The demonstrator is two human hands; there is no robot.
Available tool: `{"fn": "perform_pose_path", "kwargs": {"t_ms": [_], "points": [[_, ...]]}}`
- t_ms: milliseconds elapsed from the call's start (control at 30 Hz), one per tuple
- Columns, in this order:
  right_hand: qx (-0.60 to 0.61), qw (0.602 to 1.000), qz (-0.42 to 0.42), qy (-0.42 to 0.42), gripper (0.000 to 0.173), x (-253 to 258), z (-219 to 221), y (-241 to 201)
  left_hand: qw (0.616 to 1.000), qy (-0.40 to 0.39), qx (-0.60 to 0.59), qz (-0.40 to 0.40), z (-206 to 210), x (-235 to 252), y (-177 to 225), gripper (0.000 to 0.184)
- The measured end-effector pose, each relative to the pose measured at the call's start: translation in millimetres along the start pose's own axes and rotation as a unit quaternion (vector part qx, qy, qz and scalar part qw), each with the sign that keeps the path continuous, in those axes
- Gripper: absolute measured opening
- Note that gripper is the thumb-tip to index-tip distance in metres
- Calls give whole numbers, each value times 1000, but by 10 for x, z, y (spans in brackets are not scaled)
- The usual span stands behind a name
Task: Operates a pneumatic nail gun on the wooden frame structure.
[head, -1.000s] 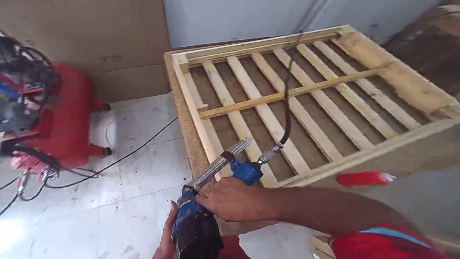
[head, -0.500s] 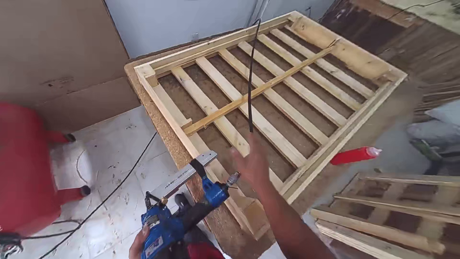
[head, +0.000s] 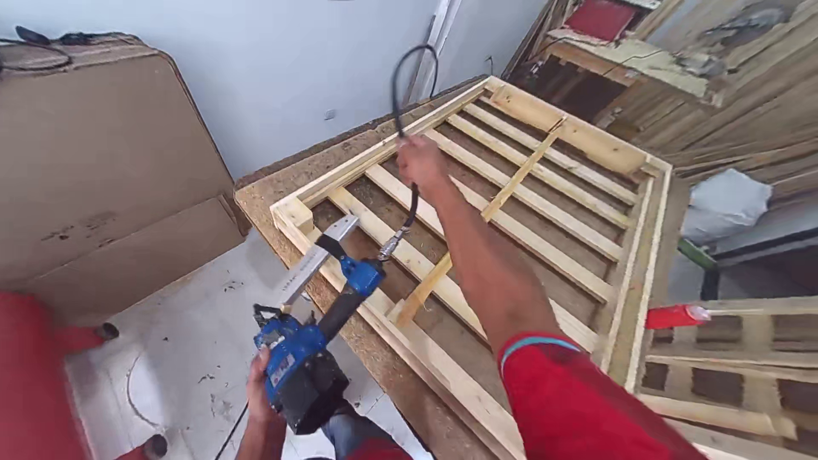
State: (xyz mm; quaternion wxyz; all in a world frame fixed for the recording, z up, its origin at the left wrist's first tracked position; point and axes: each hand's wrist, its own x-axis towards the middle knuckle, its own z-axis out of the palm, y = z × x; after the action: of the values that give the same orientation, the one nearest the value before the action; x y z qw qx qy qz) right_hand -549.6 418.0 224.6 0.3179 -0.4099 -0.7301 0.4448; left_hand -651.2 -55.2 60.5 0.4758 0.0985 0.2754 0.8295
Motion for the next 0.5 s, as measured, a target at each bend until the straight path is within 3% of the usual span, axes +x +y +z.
{"fn": "perform_pose_path", "kwargs": {"t_ms": [100, 167, 200, 300, 400, 433, 500], "points": [[-101, 986, 130, -27, 40, 259, 529, 278, 998, 44, 43, 12, -285, 357, 520, 56], [-85, 984, 156, -10, 38, 219, 872, 312, 995, 76, 67, -2, -473, 436, 791, 74], [-62, 986, 152, -9, 37, 191, 1017, 255, 994, 86, 67, -11, -555, 459, 912, 75], [18, 995, 102, 9, 36, 302, 1399, 13, 995, 87, 49, -19, -793, 525, 1201, 46], [36, 996, 73, -19, 42, 401, 1812, -451, 999, -28, 34, -2, -1177, 667, 1561, 29], [38, 996, 66, -44, 42, 395, 1989, -644, 998, -50, 37, 9, -1169, 661, 1727, 27], [55, 993, 44, -92, 40, 291, 2398, -1021, 996, 8, 83, 27, -670, 597, 2241, 17]]}}
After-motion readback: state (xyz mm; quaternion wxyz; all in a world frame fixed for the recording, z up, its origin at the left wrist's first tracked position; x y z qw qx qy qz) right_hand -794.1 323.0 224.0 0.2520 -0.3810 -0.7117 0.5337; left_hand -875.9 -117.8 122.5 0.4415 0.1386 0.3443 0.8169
